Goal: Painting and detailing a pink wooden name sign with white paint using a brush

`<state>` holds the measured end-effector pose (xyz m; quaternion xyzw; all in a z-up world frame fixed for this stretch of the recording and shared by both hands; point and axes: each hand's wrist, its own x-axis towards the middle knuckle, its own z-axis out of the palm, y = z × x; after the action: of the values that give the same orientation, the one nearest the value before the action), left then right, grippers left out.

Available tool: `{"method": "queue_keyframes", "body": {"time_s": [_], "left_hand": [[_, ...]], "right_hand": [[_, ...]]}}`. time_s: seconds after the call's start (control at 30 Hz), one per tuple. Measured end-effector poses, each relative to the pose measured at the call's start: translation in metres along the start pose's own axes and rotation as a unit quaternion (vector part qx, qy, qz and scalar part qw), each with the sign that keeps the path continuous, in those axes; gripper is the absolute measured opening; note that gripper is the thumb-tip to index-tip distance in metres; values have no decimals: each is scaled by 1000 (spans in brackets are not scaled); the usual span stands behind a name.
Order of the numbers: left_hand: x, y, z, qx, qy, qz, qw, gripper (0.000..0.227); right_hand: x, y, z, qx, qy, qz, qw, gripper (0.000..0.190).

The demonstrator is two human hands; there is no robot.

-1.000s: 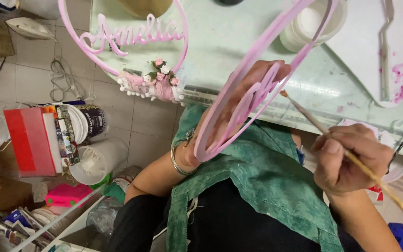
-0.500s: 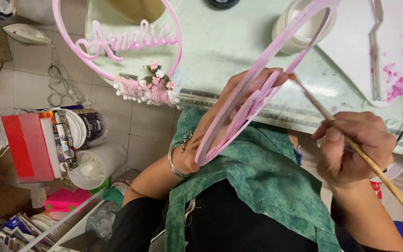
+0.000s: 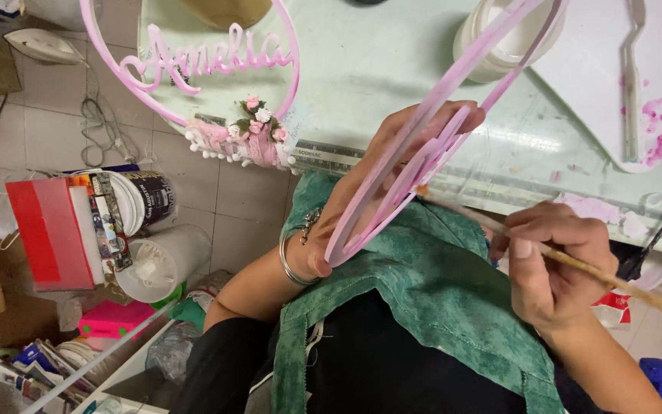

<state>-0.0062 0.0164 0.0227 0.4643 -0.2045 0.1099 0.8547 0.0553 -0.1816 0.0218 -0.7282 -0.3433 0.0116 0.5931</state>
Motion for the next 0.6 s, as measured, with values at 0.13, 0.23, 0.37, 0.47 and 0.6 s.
{"method": "queue_keyframes", "body": {"time_s": [0.13, 0.23, 0.37, 0.47, 0.6], "left_hand": [[2, -7, -2, -16, 15, -6, 1000, 94], [2, -14, -11, -17, 12, -1, 1000, 96], [-3, -7, -13, 16, 20, -89, 996, 106], [-3, -1, -5, -10, 21, -67, 997, 99], [-3, -12, -5, -42, 25, -19, 999, 99]], "right_hand": [[-3, 9, -5, 77, 14, 27, 997, 15], [-6, 9, -8, 40, 65, 69, 995, 18], [2, -5, -1, 26, 23, 79, 996, 19], [4, -15, 4, 32, -13, 86, 996, 25], [-13, -10, 1, 89, 6, 159, 983, 22]]}}
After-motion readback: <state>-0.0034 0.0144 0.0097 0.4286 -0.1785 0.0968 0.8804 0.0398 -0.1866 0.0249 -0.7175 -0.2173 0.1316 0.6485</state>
